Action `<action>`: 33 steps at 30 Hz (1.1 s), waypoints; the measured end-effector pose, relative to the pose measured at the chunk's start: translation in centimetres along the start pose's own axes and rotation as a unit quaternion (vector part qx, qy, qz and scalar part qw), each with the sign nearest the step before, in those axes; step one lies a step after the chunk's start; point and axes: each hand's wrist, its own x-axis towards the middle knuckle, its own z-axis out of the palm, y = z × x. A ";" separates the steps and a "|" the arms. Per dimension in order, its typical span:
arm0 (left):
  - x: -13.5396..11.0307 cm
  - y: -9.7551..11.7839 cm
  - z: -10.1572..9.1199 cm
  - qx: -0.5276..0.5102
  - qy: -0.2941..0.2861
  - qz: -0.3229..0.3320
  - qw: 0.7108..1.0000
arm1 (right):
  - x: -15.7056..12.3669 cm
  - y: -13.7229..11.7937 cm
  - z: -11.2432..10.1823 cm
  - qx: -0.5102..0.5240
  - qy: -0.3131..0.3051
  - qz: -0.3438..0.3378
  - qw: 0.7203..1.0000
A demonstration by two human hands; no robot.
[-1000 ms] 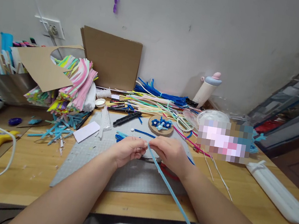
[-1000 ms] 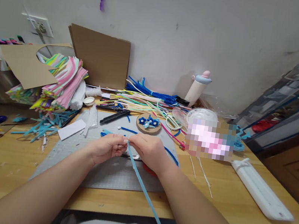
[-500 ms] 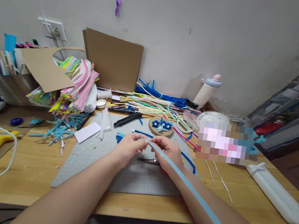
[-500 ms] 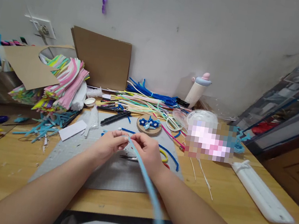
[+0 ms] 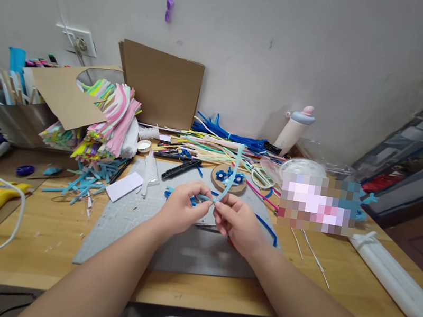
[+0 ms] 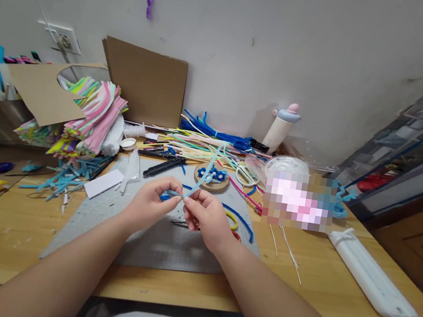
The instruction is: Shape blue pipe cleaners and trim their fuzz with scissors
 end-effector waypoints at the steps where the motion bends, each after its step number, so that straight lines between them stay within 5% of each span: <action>1: 0.1 -0.1 0.0 -0.041 -0.005 -0.031 0.999 | -0.3 -0.2 -0.1 -0.054 0.027 -0.049 0.997; 3: 0.1 -0.4 0.1 -0.106 -0.025 -0.077 0.991 | -0.8 -0.8 -0.6 -0.199 0.103 -0.206 0.953; 6: 0.1 -0.8 0.4 -0.167 -0.054 -0.111 0.978 | -1.4 -1.7 -1.4 -0.403 0.175 -0.459 0.772; 8: 0.0 -0.9 0.7 -0.198 -0.071 -0.128 0.969 | -1.4 -2.2 -1.8 -0.487 0.176 -0.535 0.667; 10: -0.1 -1.0 0.8 -0.227 -0.087 -0.144 0.959 | -1.2 -2.4 -2.0 -0.535 0.162 -0.548 0.622; 24: -0.5 -0.9 0.9 -0.288 -0.126 -0.162 0.935 | -1.0 -2.2 -2.5 -0.483 0.001 -0.542 0.688; 28: -0.5 -0.9 1.0 -0.273 -0.112 -0.135 0.946 | -1.5 -1.8 -1.4 -0.458 0.019 -0.496 0.737; 33: -0.6 -0.4 1.1 -0.220 -0.065 -0.082 0.970 | -2.2 -1.6 0.0 -0.406 0.069 -0.368 0.833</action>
